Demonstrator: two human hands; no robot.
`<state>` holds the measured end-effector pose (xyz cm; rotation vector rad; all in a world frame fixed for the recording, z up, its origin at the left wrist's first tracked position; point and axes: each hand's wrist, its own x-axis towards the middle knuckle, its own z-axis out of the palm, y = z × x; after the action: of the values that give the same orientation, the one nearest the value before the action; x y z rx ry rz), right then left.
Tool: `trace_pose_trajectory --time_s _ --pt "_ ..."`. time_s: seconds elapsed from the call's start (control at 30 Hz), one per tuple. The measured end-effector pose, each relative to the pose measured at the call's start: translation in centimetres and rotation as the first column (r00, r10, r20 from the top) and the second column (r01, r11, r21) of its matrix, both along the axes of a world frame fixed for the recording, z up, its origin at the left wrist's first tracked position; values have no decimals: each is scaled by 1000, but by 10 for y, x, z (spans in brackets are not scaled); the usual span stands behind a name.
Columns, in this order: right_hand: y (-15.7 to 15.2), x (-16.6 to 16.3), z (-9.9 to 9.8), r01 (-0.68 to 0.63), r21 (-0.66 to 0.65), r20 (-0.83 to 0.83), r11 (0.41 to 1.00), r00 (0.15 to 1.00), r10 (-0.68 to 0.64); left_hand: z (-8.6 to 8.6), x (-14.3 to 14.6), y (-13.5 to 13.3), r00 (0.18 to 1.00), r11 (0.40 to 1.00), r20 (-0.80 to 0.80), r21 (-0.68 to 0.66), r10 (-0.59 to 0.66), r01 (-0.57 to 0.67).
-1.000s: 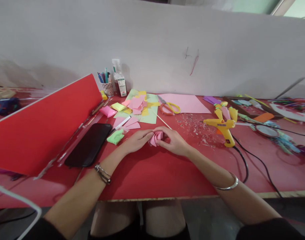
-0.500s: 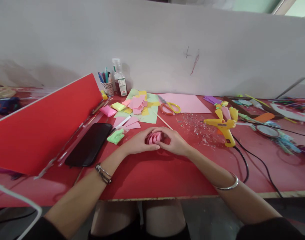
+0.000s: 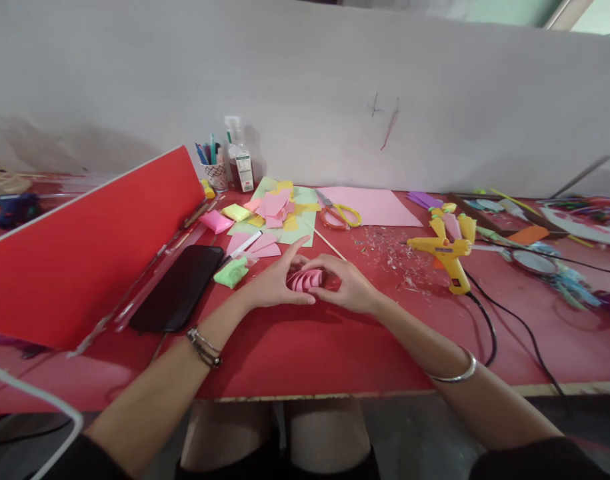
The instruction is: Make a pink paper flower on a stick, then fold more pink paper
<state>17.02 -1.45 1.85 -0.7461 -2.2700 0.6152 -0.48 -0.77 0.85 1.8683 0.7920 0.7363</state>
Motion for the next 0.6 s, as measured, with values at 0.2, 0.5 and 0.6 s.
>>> trace_pose_trajectory --time_s 0.2,0.5,0.6 --pt "0 -1 -1 -5 -44 -36 999 999 4 0 -2 2 997 998 -57 -27 -50 48" --pt "4 -1 -5 -49 86 20 995 999 48 -2 3 -1 987 989 -161 149 -1 25" --pt "3 -2 -4 -48 90 31 995 998 46 -2 4 0 980 982 -195 190 28 9"
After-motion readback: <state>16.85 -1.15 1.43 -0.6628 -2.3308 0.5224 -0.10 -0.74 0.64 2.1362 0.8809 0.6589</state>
